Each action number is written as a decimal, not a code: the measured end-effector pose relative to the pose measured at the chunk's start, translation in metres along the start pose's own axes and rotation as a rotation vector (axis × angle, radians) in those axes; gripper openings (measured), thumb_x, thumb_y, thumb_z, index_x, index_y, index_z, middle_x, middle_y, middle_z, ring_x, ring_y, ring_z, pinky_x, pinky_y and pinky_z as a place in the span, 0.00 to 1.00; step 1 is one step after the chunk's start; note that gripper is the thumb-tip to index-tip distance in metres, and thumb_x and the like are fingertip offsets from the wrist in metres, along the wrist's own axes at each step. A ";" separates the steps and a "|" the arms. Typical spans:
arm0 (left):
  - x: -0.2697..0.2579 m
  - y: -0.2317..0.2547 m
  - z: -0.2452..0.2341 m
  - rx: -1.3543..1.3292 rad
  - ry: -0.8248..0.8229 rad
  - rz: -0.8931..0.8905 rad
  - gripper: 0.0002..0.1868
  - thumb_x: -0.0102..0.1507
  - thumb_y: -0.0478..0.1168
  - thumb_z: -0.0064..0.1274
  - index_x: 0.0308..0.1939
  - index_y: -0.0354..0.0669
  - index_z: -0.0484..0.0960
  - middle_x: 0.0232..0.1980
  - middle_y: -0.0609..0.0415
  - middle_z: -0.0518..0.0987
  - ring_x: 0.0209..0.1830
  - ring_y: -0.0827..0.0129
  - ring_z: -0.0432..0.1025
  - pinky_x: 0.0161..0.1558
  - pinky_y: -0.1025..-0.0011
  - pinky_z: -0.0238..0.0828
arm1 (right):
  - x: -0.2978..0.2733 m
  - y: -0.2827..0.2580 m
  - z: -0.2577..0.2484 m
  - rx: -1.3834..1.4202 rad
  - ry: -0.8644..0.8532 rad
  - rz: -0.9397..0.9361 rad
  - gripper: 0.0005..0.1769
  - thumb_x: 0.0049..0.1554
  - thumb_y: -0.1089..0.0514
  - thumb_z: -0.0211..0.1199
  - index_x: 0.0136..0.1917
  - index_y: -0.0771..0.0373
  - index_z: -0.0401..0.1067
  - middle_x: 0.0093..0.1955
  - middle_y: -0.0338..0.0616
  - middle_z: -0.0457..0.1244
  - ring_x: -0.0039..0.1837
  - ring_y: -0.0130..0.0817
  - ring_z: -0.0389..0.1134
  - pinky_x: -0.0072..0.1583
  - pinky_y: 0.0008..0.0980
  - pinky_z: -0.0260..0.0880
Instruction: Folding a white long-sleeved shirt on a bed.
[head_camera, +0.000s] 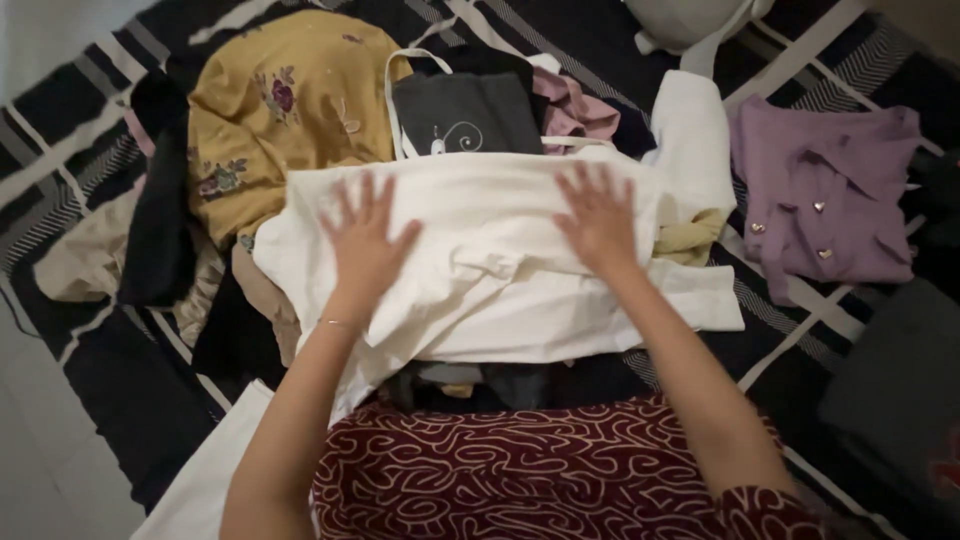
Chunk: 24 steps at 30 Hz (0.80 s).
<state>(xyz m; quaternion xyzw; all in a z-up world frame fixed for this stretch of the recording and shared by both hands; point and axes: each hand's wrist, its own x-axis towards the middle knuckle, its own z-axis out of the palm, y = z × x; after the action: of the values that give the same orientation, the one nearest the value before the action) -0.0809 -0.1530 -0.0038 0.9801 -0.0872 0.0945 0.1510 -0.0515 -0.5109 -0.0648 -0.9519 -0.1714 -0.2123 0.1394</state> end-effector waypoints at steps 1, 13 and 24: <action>-0.002 -0.019 0.006 -0.008 0.035 -0.018 0.40 0.68 0.63 0.43 0.79 0.51 0.59 0.82 0.40 0.52 0.82 0.41 0.40 0.71 0.29 0.30 | -0.001 0.016 0.000 -0.055 -0.100 0.112 0.37 0.64 0.41 0.53 0.83 0.47 0.52 0.85 0.48 0.44 0.84 0.53 0.44 0.76 0.68 0.37; -0.002 0.091 0.023 -0.223 0.005 0.193 0.28 0.67 0.45 0.53 0.67 0.35 0.70 0.68 0.37 0.72 0.66 0.42 0.68 0.73 0.45 0.52 | -0.034 -0.003 -0.058 0.357 -0.097 -0.123 0.42 0.51 0.52 0.66 0.77 0.59 0.60 0.79 0.52 0.55 0.82 0.48 0.52 0.79 0.60 0.47; -0.034 0.117 0.100 0.233 0.101 0.423 0.32 0.63 0.34 0.46 0.73 0.43 0.68 0.76 0.48 0.68 0.77 0.48 0.61 0.72 0.43 0.54 | -0.060 0.052 -0.015 -0.045 -0.138 -0.217 0.43 0.54 0.57 0.60 0.80 0.56 0.52 0.80 0.56 0.52 0.77 0.54 0.52 0.72 0.56 0.52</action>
<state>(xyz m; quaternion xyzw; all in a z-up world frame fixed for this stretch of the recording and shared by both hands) -0.1214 -0.2893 -0.0724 0.9449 -0.2713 0.1821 0.0180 -0.0882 -0.5793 -0.0889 -0.9429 -0.2778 -0.1641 0.0822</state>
